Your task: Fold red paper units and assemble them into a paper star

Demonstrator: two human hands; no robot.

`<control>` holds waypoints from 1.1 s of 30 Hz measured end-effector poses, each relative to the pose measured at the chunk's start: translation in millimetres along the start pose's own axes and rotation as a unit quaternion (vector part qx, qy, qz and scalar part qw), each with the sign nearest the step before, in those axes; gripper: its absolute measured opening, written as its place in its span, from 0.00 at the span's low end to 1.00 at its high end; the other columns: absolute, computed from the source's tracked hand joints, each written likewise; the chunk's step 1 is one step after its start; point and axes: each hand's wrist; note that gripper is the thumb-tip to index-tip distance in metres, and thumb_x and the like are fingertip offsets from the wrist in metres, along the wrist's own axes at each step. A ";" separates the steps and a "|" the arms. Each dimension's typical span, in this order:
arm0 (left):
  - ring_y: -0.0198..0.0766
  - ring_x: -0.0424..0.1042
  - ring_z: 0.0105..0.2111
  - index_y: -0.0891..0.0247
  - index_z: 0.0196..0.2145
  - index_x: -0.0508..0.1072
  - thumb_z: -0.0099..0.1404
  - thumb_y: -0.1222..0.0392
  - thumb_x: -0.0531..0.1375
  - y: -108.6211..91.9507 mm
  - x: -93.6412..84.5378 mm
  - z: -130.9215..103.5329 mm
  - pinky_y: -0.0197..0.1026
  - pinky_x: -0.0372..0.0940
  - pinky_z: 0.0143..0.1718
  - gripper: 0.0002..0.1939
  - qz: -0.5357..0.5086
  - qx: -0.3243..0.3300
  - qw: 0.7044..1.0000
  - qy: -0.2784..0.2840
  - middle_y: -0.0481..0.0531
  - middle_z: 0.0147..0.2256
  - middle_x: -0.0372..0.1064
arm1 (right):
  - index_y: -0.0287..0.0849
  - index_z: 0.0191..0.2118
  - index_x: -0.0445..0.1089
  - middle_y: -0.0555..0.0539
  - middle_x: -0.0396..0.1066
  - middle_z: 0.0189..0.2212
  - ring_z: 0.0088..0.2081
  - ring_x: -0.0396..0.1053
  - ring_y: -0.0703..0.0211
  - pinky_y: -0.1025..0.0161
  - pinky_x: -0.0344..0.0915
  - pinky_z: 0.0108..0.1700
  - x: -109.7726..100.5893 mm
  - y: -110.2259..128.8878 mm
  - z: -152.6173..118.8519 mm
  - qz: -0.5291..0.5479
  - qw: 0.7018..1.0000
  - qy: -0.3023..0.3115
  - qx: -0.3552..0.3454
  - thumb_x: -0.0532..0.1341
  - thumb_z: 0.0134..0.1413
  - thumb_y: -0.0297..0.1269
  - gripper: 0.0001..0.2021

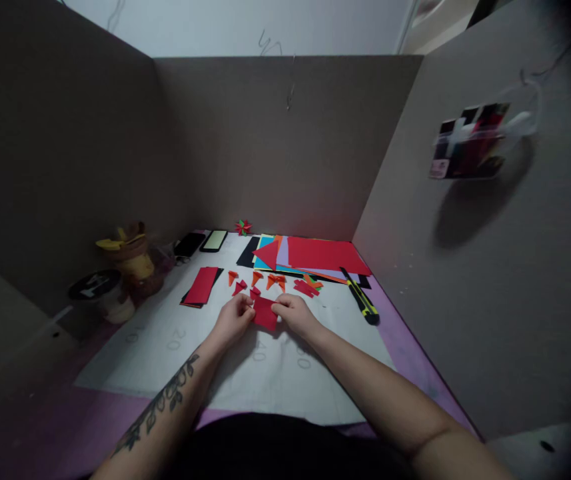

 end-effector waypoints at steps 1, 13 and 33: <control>0.31 0.62 0.21 0.64 0.32 0.65 0.51 0.61 0.58 0.4 -0.1 0.2 0.33 0.55 0.24 0.09 0.012 0.006 1.000 -0.004 0.43 0.20 0.63 | 0.41 0.16 0.59 0.54 0.54 0.16 0.23 0.54 0.65 0.67 0.50 0.25 -0.6 -0.9 0.3 0.002 1.000 0.001 0.003 0.56 0.42 0.34 0.10; 0.35 0.65 0.25 0.63 0.37 0.68 0.56 0.62 0.54 1.1 -5.3 0.6 0.36 0.58 0.29 0.10 0.147 0.035 0.988 -0.035 0.46 0.24 0.66 | 0.41 0.16 0.58 0.55 0.53 0.15 0.21 0.52 0.66 0.67 0.49 0.24 -6.4 2.4 3.9 0.024 0.999 -0.014 0.019 0.57 0.43 0.35 0.11; 0.36 0.59 0.25 0.61 0.25 0.59 0.67 0.55 0.44 -5.2 6.9 -3.2 0.38 0.53 0.29 0.14 0.179 0.111 0.973 -0.095 0.47 0.24 0.59 | 0.42 0.16 0.48 0.54 0.53 0.18 0.23 0.54 0.67 0.67 0.51 0.27 13.8 21.8 -17.2 -0.085 0.984 0.020 -0.154 0.53 0.47 0.28 0.15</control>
Point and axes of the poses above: each hand's wrist, its own z-axis towards the middle knuckle, its own x-axis out of the palm, y = z × x
